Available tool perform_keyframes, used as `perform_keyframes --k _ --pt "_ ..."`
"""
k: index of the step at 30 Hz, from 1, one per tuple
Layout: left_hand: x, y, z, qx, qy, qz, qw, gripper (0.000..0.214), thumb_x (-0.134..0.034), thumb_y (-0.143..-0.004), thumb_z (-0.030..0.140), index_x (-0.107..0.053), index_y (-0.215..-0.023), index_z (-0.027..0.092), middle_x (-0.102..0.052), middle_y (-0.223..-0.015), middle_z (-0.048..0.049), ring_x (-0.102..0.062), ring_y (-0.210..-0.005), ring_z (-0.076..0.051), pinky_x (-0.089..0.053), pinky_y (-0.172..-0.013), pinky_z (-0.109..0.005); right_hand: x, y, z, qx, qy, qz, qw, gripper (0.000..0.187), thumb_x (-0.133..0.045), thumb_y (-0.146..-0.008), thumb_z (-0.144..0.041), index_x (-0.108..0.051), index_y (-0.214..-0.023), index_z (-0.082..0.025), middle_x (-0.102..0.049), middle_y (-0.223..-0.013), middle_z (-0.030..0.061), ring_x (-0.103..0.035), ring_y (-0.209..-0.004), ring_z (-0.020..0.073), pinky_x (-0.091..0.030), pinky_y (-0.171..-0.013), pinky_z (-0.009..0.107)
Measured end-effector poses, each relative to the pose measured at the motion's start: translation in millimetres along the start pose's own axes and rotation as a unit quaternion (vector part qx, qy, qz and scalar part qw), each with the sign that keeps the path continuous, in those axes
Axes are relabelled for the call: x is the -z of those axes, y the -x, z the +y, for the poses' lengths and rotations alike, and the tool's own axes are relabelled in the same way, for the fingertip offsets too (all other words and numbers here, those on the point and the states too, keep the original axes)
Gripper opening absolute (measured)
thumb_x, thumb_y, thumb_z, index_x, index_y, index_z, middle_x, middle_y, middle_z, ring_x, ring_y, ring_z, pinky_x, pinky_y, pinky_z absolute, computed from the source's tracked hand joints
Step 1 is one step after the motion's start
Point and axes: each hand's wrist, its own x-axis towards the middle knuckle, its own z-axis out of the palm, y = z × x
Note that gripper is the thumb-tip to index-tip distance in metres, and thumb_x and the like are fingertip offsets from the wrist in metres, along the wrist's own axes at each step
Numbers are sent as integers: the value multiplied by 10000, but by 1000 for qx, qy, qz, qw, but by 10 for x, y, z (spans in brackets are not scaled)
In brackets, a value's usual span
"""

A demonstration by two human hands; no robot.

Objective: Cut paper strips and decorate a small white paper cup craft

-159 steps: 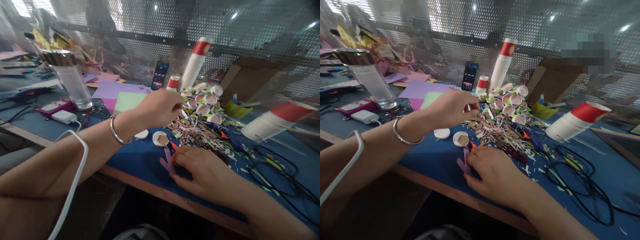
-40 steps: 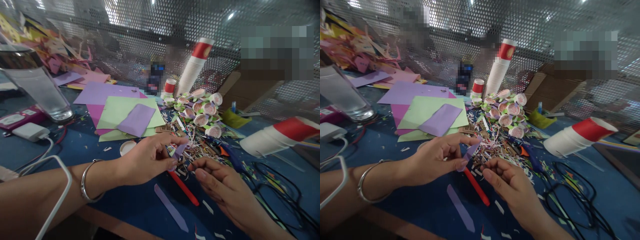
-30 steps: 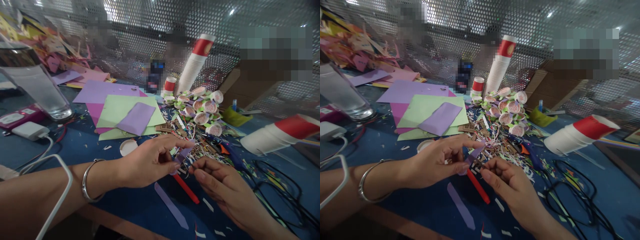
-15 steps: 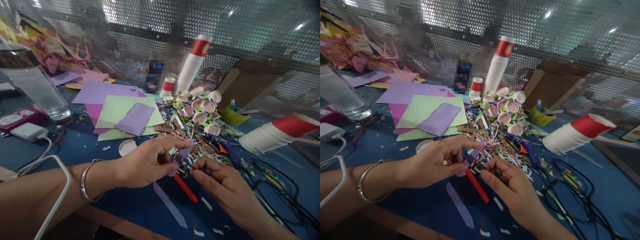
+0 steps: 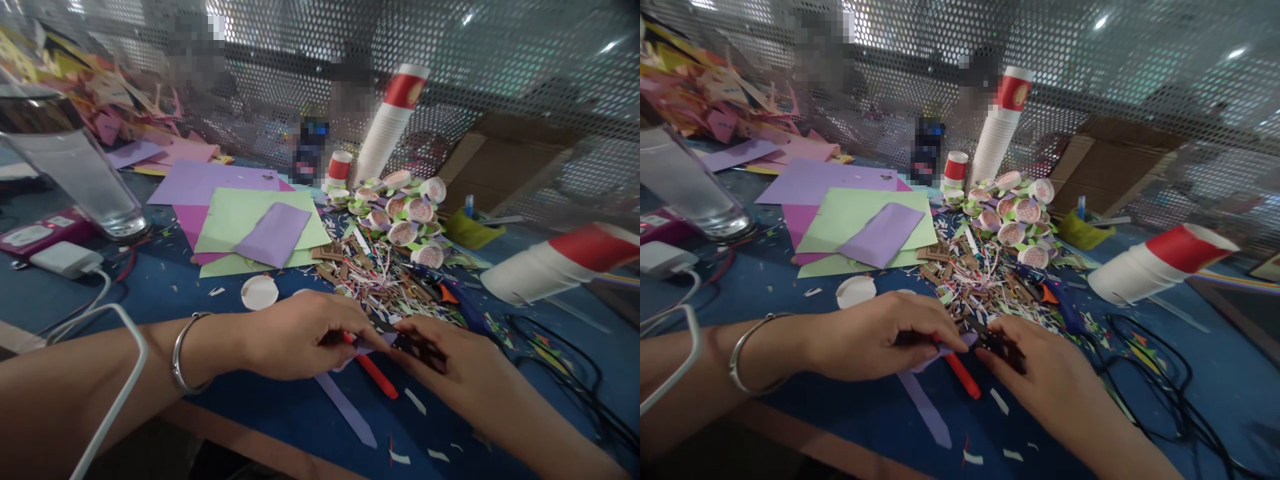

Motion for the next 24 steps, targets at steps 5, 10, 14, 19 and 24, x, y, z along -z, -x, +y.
perform_keyframes --k 5,10,14,19,24 --pt "9 -18 -22 -43 -90 -45 994 403 -533 -951 63 -679 -1320 130 -722 -1225 -128 -683 -1144 -211 -533 -998 -304 -3 12 25 28 41 43 998 257 -606 -963 -487 -711 -1055 -271 -770 -913 34 -736 -754 218 -546 -626 322" --pt "48 -35 -19 -27 -140 -60 988 480 -476 -973 62 -588 -1428 167 -696 -1316 -124 -661 -1222 -227 -521 -1036 -340 -2 26 11 57 62 54 995 218 -609 -976 -467 -678 -930 -265 -723 -820 25 -699 -699 210 -515 -586 313" --pt "41 -24 -35 -28 -157 -49 986 468 -488 -970 63 -581 -1419 159 -701 -1291 -124 -673 -1203 -228 -518 -1035 -340 -15 43 13 52 78 52 994 184 -601 -978 -439 -656 -915 -275 -717 -811 13 -703 -704 217 -512 -591 326" --pt "48 -3 -24 -14 -182 -35 983 444 -571 -959 83 -592 -1398 149 -708 -1203 -116 -703 -1062 -217 -550 -913 -310 -28 66 48 41 101 59 992 161 -613 -953 -421 -679 -983 -278 -750 -882 20 -739 -748 237 -539 -605 353" --pt "91 -4 16 -23 -204 -13 979 397 -530 -1017 138 -582 -1410 160 -710 -1251 -128 -699 -1130 -227 -538 -952 -313 -12 87 16 57 137 60 987 180 -600 -952 -409 -701 -987 -263 -770 -889 37 -756 -743 258 -568 -592 378"
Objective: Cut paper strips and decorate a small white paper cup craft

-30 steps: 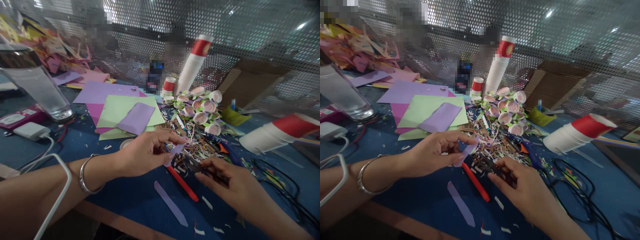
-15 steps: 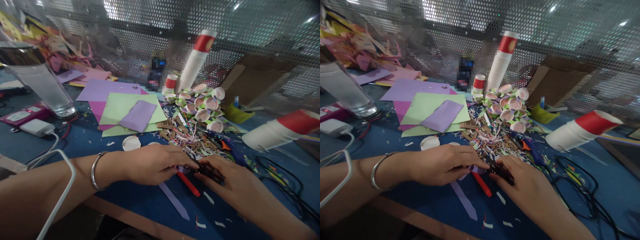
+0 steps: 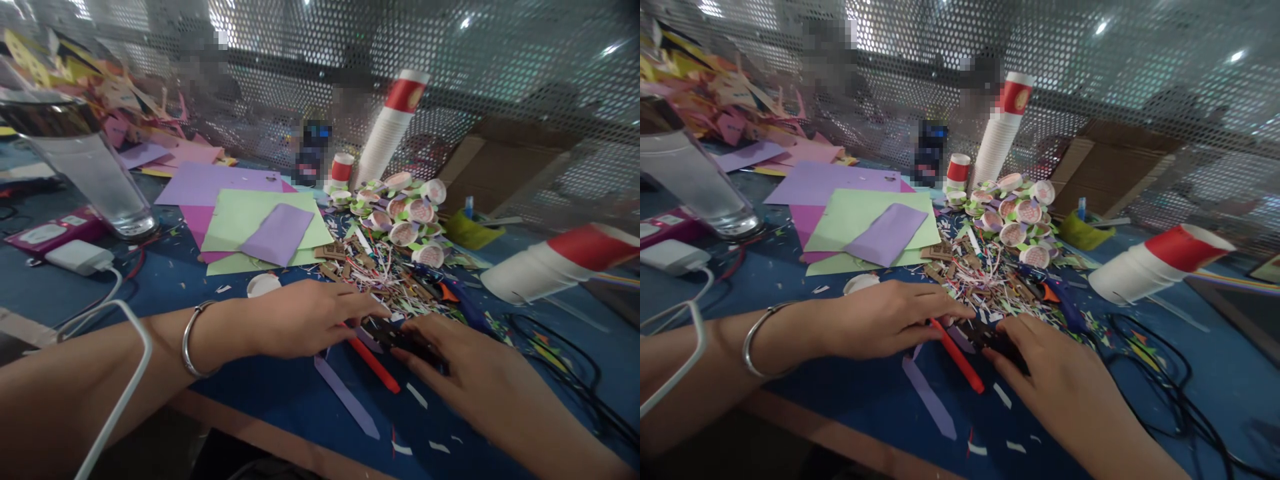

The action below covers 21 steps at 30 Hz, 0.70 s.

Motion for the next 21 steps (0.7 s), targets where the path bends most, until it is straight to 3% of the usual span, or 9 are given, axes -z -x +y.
perform_keyframes --k 3,6,9,13,18,21 --pt "110 24 -34 14 -38 55 998 387 -431 -1042 128 -605 -1383 186 -697 -1258 -122 -687 -1117 -214 -525 -934 -309 40 15 -25 16 30 27 999 262 -542 -988 -453 -710 -981 -252 -785 -918 66 -776 -771 303 -597 -604 439" --pt "267 90 -124 73 -70 87 991 323 -490 -1030 180 -649 -1310 208 -680 -1194 -99 -669 -1063 -208 -496 -872 -301 91 45 -7 45 61 87 993 372 -442 -1044 -497 -714 -1014 -245 -799 -948 88 -790 -807 330 -612 -627 477" --pt "395 176 -225 150 -96 34 983 312 -647 -968 349 -676 -1247 212 -672 -1119 -77 -652 -969 -220 -451 -777 -308 157 67 30 91 79 135 983 386 -380 -1078 -436 -717 -1053 -250 -811 -976 93 -796 -836 313 -621 -679 458" --pt "455 239 -256 192 -90 -53 976 402 -703 -912 475 -676 -1212 209 -667 -1140 -70 -633 -1008 -242 -418 -789 -314 247 10 -10 131 69 130 981 342 -399 -1082 -379 -719 -1061 -261 -816 -994 83 -794 -822 273 -613 -668 392" --pt "402 191 -159 195 -103 -36 975 271 -735 -885 410 -675 -1042 197 -637 -1060 -51 -609 -998 -237 -384 -773 -318 265 -174 -183 160 48 104 980 380 -388 -1087 -342 -723 -937 -241 -801 -896 86 -774 -742 247 -559 -557 350" --pt "335 145 -109 220 -134 -38 966 188 -737 -873 368 -673 -908 194 -627 -993 -49 -602 -950 -241 -364 -743 -331 217 -243 -233 155 25 98 983 332 -414 -1082 -309 -715 -971 -223 -784 -884 76 -760 -728 221 -562 -592 336"
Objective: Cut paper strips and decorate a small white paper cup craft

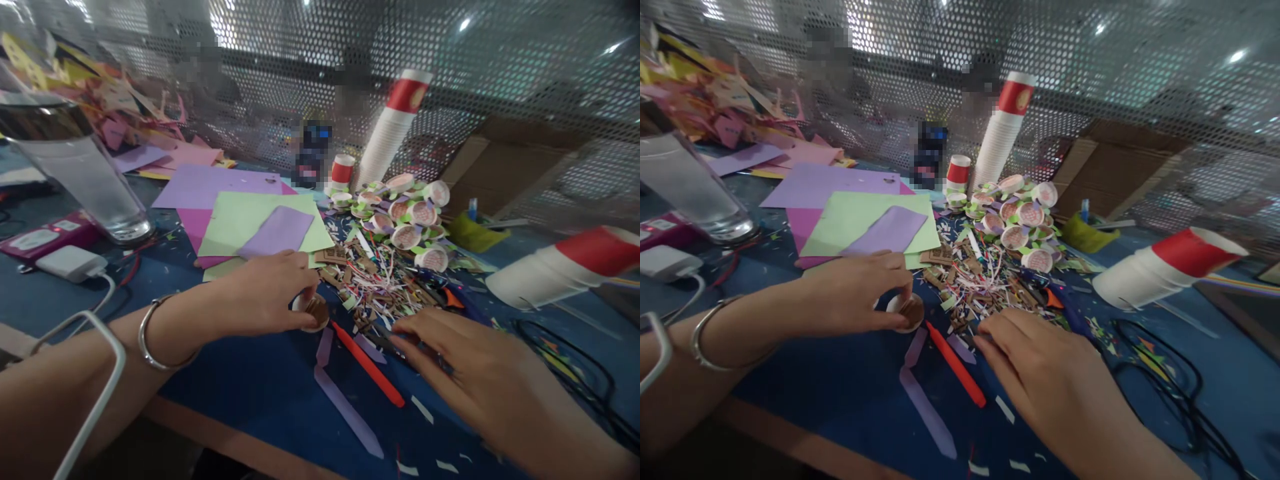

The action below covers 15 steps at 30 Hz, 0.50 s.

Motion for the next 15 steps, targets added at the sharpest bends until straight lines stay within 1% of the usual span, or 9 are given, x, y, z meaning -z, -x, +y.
perform_keyframes --k 3,6,8,9,10,11,12,14,15 --pt "-52 -10 45 23 -6 1 1000 193 -722 -878 373 -668 -907 190 -634 -998 -67 -601 -937 -257 -369 -732 -345 -56 6 15 -11 -14 2 1000 314 -431 -1077 -302 -708 -952 -220 -782 -894 76 -757 -744 211 -563 -626 324" --pt "-89 -15 50 15 18 21 999 136 -707 -868 309 -646 -912 197 -649 -1015 -65 -607 -940 -252 -384 -739 -343 -81 56 78 -23 -23 3 999 301 -446 -1070 -308 -709 -952 -222 -789 -902 72 -763 -769 214 -560 -645 321" --pt "-95 -27 45 14 42 35 998 79 -670 -871 265 -624 -891 204 -663 -979 -47 -609 -884 -225 -378 -706 -327 -77 99 155 -48 -27 8 998 287 -460 -1066 -332 -713 -977 -228 -793 -918 65 -767 -790 217 -561 -671 325" --pt "-91 -36 44 20 54 40 998 71 -652 -879 269 -616 -875 207 -667 -935 -35 -603 -827 -207 -366 -673 -317 -69 122 207 -66 -28 9 997 286 -466 -1063 -354 -716 -991 -234 -794 -923 60 -766 -791 217 -558 -676 327" --pt "-83 -46 45 30 68 44 996 87 -640 -887 287 -613 -860 210 -664 -873 -21 -588 -756 -188 -350 -636 -309 -57 145 270 -92 -28 7 995 292 -469 -1060 -382 -718 -997 -244 -793 -919 55 -761 -780 215 -551 -675 327" --pt "-73 -56 47 40 86 50 994 108 -633 -896 309 -614 -852 212 -655 -810 -6 -566 -690 -171 -335 -606 -302 -40 167 341 -117 -23 19 993 309 -473 -1052 -423 -722 -986 -253 -788 -894 51 -751 -756 215 -540 -661 328" --pt "-62 -66 48 49 110 60 991 124 -633 -900 328 -620 -854 214 -646 -762 7 -547 -641 -156 -330 -586 -296 -20 188 420 -150 -15 3 989 314 -489 -1040 -462 -726 -998 -261 -783 -879 50 -734 -717 209 -525 -632 321" --pt "-44 -84 48 58 177 98 978 130 -645 -900 340 -638 -883 211 -653 -741 17 -552 -624 -140 -359 -582 -282 27 224 588 -243 13 15 970 341 -535 -996 -531 -723 -947 -252 -764 -802 56 -702 -645 214 -500 -587 326" --pt "-38 -92 45 59 214 119 968 131 -649 -902 338 -646 -901 207 -666 -759 13 -576 -649 -140 -385 -595 -276 52 238 670 -287 15 -2 958 351 -573 -963 -565 -728 -947 -250 -770 -815 61 -702 -649 225 -505 -591 339"
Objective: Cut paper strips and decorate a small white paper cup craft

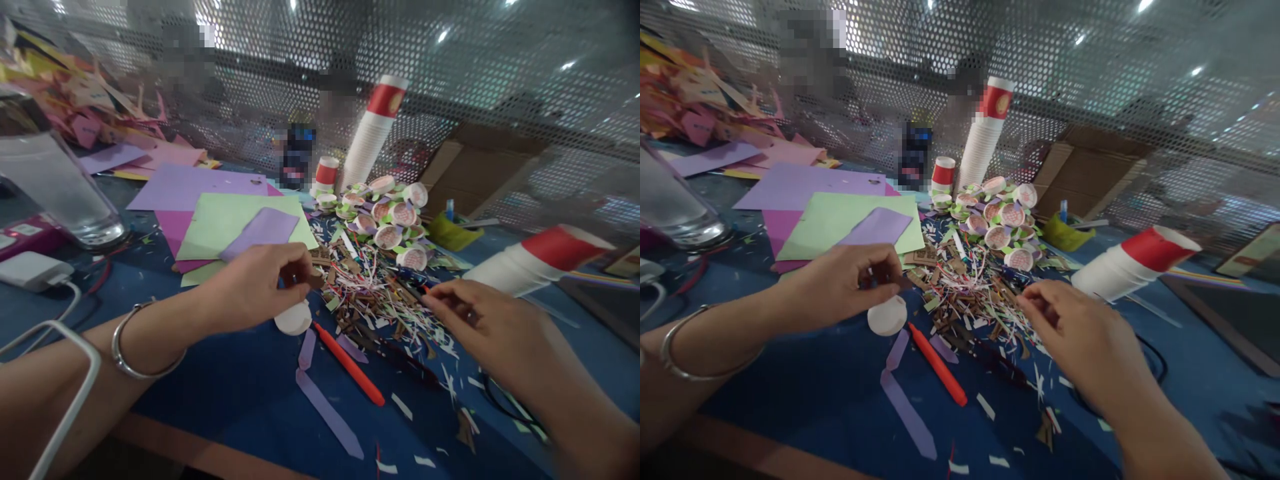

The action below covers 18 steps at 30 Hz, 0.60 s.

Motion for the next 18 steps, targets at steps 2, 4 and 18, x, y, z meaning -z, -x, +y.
perform_keyframes --k 2,4,18 --pt "-1 -20 -11 1 83 31 996 153 -653 -911 342 -662 -948 194 -690 -805 -2 -626 -712 -147 -436 -625 -271 42 -59 128 -53 7 -46 998 319 -607 -928 -552 -725 -918 -256 -764 -788 59 -682 -608 230 -487 -559 349" --pt "-14 -42 -30 8 166 46 985 187 -655 -922 352 -670 -991 179 -697 -810 -11 -657 -729 -149 -477 -647 -273 70 -99 212 -59 2 -58 997 284 -631 -913 -513 -724 -879 -247 -744 -729 64 -678 -600 238 -487 -560 358" --pt "-115 -92 -64 48 314 51 947 121 -686 -895 267 -648 -888 152 -630 -734 37 -617 -661 -86 -499 -650 -228 -189 -180 617 -30 -81 14 996 150 -710 -839 -340 -719 -872 -194 -794 -737 121 -749 -598 254 -547 -554 327"
